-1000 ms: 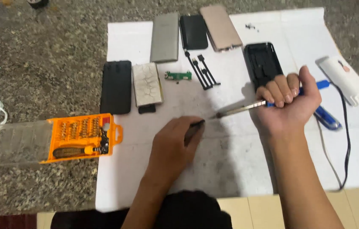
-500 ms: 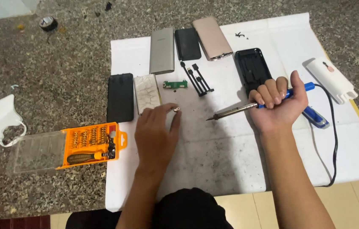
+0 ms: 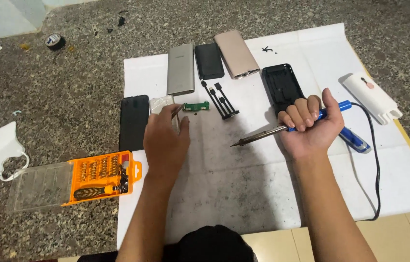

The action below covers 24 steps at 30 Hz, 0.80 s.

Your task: Using a soldering iron and a screwdriver to desolder a USB connector from a small circuit board.

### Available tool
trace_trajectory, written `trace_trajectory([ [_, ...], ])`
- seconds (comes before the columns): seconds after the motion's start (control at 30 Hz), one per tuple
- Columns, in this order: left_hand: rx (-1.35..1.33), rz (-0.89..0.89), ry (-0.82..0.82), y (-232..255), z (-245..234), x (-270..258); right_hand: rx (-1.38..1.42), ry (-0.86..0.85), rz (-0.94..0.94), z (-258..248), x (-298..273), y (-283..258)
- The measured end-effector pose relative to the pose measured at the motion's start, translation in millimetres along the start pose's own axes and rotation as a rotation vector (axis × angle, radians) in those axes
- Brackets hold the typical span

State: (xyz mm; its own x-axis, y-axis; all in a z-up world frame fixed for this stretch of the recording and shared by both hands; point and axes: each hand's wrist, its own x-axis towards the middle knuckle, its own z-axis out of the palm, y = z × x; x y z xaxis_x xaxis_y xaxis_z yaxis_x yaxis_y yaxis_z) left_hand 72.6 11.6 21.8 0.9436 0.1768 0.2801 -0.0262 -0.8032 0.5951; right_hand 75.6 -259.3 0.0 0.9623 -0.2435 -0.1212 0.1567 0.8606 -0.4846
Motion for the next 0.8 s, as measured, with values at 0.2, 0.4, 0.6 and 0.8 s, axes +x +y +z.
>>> trace_trajectory([
  [0.2,0.065,0.179,-0.099,0,15,34,0.016,-0.001,0.003,-2,1,0],
  [0.4,0.282,0.418,-0.111,-22,51,56,0.028,-0.028,0.009,-4,2,0],
  [0.6,0.269,0.487,-0.117,-10,27,46,0.040,-0.024,0.004,-3,1,1],
  [0.8,0.121,0.406,-0.343,25,-18,-19,0.061,-0.039,0.014,-5,1,-3],
])
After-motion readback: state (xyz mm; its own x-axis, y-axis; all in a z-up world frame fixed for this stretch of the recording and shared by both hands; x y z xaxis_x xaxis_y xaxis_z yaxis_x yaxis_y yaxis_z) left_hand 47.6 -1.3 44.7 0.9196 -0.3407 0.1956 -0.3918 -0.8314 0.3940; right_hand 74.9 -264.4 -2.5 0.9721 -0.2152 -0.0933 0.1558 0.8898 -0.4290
